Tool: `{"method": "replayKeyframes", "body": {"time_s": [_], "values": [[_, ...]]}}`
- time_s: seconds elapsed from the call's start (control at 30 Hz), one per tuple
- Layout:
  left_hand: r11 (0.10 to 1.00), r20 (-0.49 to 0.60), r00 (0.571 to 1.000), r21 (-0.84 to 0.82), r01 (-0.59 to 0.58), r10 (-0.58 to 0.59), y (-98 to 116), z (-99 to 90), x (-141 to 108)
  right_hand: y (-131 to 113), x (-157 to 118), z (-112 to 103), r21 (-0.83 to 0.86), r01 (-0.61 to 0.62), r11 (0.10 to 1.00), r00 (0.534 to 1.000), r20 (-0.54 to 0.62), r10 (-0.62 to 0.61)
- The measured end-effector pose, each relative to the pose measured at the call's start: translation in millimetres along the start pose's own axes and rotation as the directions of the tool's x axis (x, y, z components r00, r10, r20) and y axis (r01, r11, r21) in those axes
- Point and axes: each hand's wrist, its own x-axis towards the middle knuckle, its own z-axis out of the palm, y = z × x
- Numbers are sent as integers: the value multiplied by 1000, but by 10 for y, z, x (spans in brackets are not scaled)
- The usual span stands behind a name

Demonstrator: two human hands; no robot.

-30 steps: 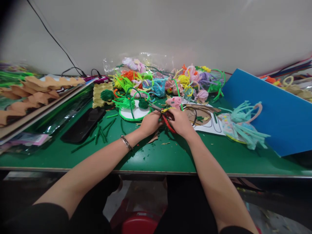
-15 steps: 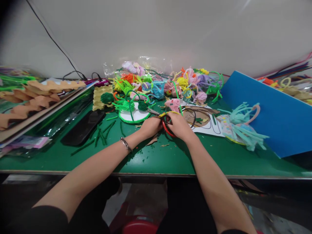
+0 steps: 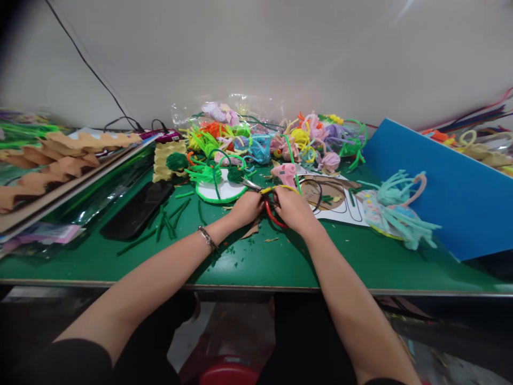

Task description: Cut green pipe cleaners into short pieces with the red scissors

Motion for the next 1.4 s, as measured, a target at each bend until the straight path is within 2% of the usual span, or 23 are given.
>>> {"method": "replayKeyframes", "body": {"time_s": [0.23,0.5,0.57,0.83,1.1,1.27,1.4], "values": [[995,-56,998,-94,34,-40,-2,-27,2,-2,-14,-15,11,5,1000,1000,16,-6],[979,-123,981,-158,132,-152,-34,-56,19,45,3,23,134,16,991,998,-57,-9],[980,-109,985,-162,116,-134,-43,-56,12,61,11,28,177,0,984,998,-67,12],[976,-24,998,-210,-66,62,-94,-64,13,97,20,30,260,-1,966,998,-64,18],[953,-49,996,-290,-89,78,-134,-65,17,77,5,-20,299,0,954,993,-116,36],[963,-145,989,-260,-64,26,-122,-104,10,54,10,-52,310,-43,950,987,-133,88],[967,-253,967,-244,-71,7,-121,-168,-2,17,4,-90,366,-68,928,939,-292,183]]}}
